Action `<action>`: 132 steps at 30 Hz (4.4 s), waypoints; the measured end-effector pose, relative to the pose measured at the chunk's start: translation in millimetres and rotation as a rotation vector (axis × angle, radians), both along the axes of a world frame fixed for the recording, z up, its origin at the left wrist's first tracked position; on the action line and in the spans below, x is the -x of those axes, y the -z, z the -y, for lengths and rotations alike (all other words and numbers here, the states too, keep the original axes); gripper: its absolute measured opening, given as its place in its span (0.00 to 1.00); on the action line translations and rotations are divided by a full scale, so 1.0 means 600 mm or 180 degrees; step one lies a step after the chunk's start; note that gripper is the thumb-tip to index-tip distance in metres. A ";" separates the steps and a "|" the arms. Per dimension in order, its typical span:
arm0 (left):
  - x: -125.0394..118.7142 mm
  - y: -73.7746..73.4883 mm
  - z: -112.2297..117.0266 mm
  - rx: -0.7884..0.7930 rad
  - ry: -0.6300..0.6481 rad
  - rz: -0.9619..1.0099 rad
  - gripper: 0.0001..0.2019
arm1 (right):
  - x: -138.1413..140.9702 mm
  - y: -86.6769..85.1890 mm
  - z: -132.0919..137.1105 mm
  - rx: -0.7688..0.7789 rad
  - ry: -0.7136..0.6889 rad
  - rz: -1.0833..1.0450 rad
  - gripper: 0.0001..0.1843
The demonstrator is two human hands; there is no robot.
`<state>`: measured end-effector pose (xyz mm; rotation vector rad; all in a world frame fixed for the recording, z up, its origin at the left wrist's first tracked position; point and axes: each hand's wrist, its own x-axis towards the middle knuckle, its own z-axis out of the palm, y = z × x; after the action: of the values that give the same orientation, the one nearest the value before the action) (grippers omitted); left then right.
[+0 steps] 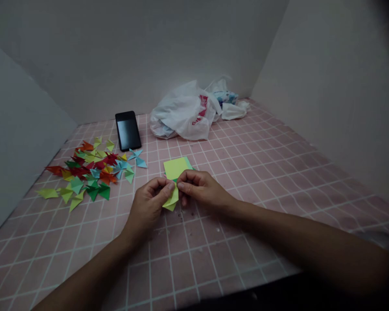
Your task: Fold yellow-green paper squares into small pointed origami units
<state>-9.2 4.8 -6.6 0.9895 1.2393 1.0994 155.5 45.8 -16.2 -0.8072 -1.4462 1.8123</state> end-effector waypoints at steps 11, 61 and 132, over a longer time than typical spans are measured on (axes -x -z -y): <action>0.000 -0.002 0.000 -0.0191 -0.0031 -0.0221 0.13 | -0.001 0.006 -0.003 -0.0004 -0.0021 0.0011 0.08; -0.003 -0.003 -0.001 -0.0116 -0.0015 -0.0247 0.10 | -0.002 -0.004 0.006 -0.0741 0.0215 0.0508 0.08; 0.001 -0.010 -0.004 -0.0009 0.0058 -0.0410 0.10 | -0.002 -0.001 -0.002 -0.0908 0.0170 0.0619 0.05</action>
<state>-10.0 7.1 -0.6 1.0855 1.3298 1.0366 156.9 47.1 -15.7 -0.8827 -1.7417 1.4755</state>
